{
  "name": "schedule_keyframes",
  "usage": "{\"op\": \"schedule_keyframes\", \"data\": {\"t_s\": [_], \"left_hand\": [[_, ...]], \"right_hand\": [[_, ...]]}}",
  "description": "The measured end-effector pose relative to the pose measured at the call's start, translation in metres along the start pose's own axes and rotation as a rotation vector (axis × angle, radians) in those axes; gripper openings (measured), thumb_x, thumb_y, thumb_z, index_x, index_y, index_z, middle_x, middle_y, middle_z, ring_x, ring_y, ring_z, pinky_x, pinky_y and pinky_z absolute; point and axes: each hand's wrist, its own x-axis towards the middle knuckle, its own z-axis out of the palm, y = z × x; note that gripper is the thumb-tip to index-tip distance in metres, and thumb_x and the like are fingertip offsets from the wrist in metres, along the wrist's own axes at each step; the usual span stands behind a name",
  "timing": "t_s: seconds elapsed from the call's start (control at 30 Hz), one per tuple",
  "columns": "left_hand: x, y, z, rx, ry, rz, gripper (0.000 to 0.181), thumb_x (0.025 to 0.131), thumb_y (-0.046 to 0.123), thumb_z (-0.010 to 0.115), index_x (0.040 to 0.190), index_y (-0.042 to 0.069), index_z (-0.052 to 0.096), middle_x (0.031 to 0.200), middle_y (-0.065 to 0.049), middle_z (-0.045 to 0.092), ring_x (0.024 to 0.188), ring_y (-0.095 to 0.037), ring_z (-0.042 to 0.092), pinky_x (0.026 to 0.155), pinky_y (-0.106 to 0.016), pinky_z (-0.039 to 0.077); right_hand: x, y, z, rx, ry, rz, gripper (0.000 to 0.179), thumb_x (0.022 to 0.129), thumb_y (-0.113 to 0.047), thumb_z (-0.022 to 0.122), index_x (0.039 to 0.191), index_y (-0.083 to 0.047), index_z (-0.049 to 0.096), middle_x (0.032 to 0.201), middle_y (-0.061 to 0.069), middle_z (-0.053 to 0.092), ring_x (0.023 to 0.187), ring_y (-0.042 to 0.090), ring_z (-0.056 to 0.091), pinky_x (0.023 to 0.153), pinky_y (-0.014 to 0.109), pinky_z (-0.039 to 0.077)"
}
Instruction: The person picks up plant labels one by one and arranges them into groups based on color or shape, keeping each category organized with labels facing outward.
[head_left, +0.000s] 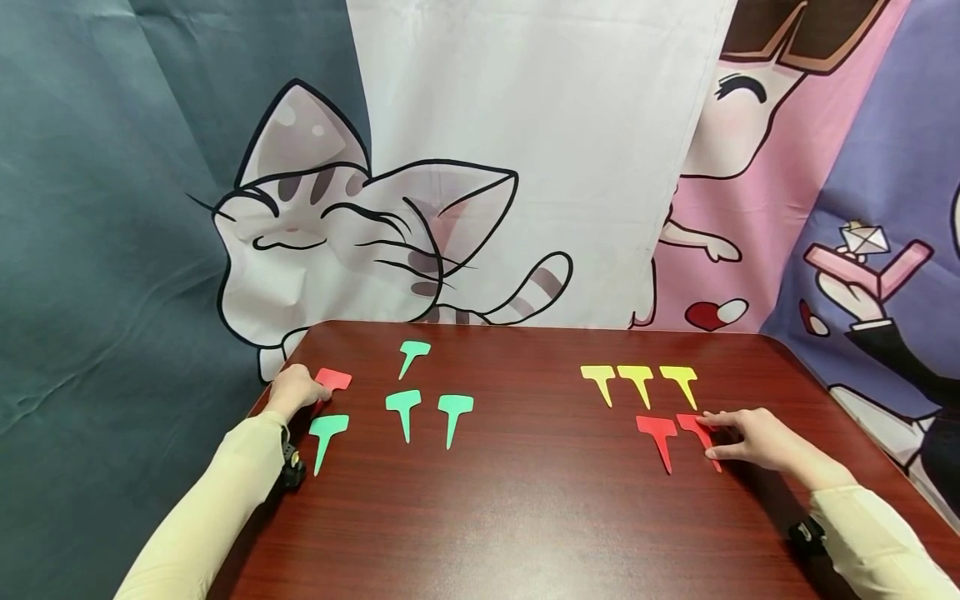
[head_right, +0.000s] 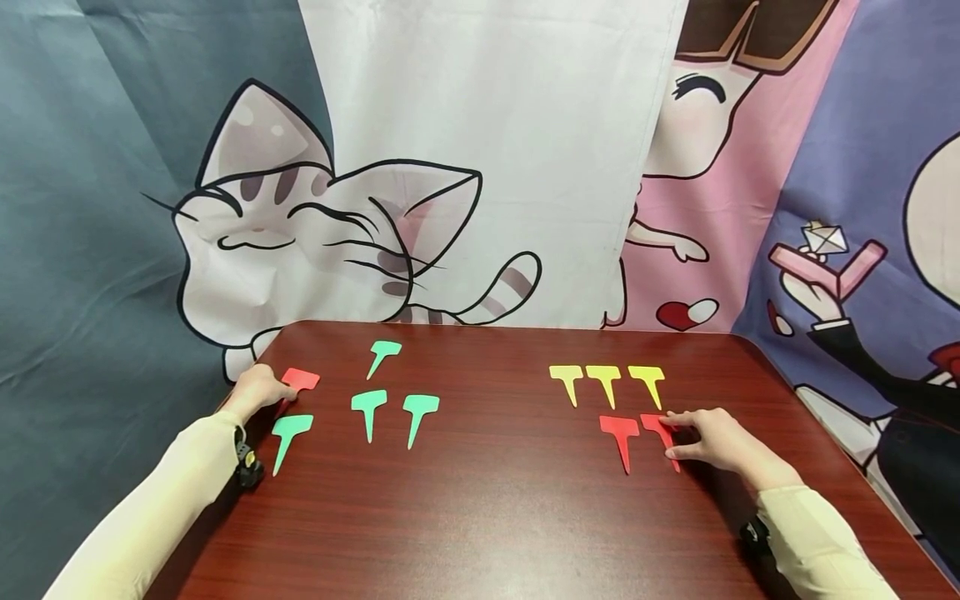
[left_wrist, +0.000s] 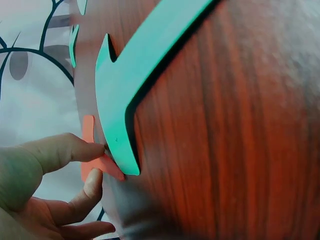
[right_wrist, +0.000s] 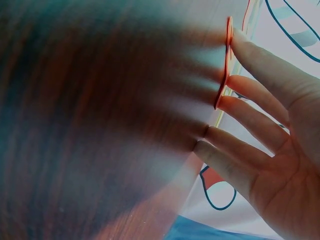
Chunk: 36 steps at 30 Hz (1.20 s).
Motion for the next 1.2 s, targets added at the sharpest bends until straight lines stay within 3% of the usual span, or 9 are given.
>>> {"op": "schedule_keyframes", "data": {"t_s": [0.23, 0.4, 0.6, 1.0, 1.03, 1.1, 1.17, 1.2], "left_hand": [[0.001, 0.0, 0.0, -0.024, 0.013, 0.054, 0.036, 0.077, 0.025, 0.07, 0.083, -0.008, 0.056, 0.079, -0.02, 0.054, 0.072, -0.031, 0.049, 0.062, -0.036, 0.044], [0.003, 0.002, 0.002, -0.033, 0.043, 0.071, 0.03, 0.078, 0.025, 0.07, 0.064, 0.004, 0.054, 0.063, -0.008, 0.05, 0.065, -0.025, 0.048, 0.057, -0.03, 0.04], [0.005, 0.002, 0.001, -0.066, 0.043, 0.12, 0.041, 0.079, 0.022, 0.071, 0.049, 0.013, 0.044, 0.045, 0.003, 0.037, 0.049, -0.017, 0.043, 0.052, -0.027, 0.036], [0.004, 0.006, -0.001, -0.062, 0.091, 0.163, 0.049, 0.075, 0.02, 0.076, 0.044, 0.016, 0.04, 0.043, 0.002, 0.033, 0.043, -0.015, 0.038, 0.046, -0.025, 0.032], [0.005, 0.007, 0.0, -0.056, 0.1, 0.164, 0.048, 0.075, 0.02, 0.076, 0.043, 0.016, 0.04, 0.043, -0.002, 0.036, 0.044, -0.017, 0.04, 0.046, -0.026, 0.033], [0.004, 0.008, 0.0, -0.039, 0.119, 0.168, 0.046, 0.075, 0.02, 0.077, 0.043, 0.014, 0.044, 0.06, -0.017, 0.057, 0.057, -0.027, 0.052, 0.05, -0.029, 0.038], [0.002, 0.01, 0.0, 0.0, 0.137, 0.186, 0.045, 0.075, 0.02, 0.076, 0.043, 0.011, 0.047, 0.077, -0.026, 0.066, 0.085, -0.039, 0.059, 0.064, -0.038, 0.048], [0.002, 0.011, -0.001, 0.018, 0.145, 0.197, 0.045, 0.076, 0.02, 0.076, 0.042, 0.01, 0.048, 0.082, -0.028, 0.067, 0.101, -0.045, 0.056, 0.073, -0.043, 0.05]], "right_hand": [[-0.001, 0.001, 0.002, -0.006, 0.0, 0.0, 0.064, 0.067, -0.046, 0.08, 0.114, -0.004, 0.069, 0.113, 0.02, 0.067, 0.104, 0.042, 0.063, 0.084, 0.055, 0.049], [-0.002, 0.002, 0.002, 0.0, -0.002, 0.006, 0.064, 0.067, -0.046, 0.08, 0.115, -0.004, 0.069, 0.113, 0.02, 0.067, 0.104, 0.043, 0.062, 0.085, 0.055, 0.049], [-0.001, 0.001, 0.002, 0.004, -0.006, 0.005, 0.064, 0.067, -0.045, 0.08, 0.115, -0.004, 0.069, 0.113, 0.02, 0.067, 0.104, 0.043, 0.062, 0.085, 0.055, 0.05], [0.0, 0.001, 0.0, 0.003, -0.011, 0.009, 0.064, 0.067, -0.043, 0.08, 0.115, -0.003, 0.068, 0.114, 0.021, 0.067, 0.105, 0.044, 0.061, 0.085, 0.056, 0.049], [0.0, 0.001, 0.0, 0.002, -0.011, 0.007, 0.063, 0.068, -0.043, 0.08, 0.115, -0.003, 0.068, 0.114, 0.021, 0.066, 0.105, 0.044, 0.061, 0.085, 0.056, 0.049], [0.0, 0.001, -0.001, 0.002, -0.009, 0.003, 0.063, 0.068, -0.042, 0.08, 0.115, -0.002, 0.068, 0.114, 0.021, 0.066, 0.105, 0.044, 0.061, 0.085, 0.057, 0.049], [0.0, 0.001, -0.001, 0.001, -0.007, 0.0, 0.063, 0.068, -0.041, 0.08, 0.115, -0.002, 0.068, 0.115, 0.021, 0.066, 0.105, 0.044, 0.061, 0.085, 0.056, 0.049], [0.0, 0.001, -0.001, 0.0, -0.006, 0.0, 0.062, 0.068, -0.041, 0.08, 0.115, -0.002, 0.068, 0.114, 0.021, 0.066, 0.105, 0.044, 0.062, 0.085, 0.056, 0.049]]}}
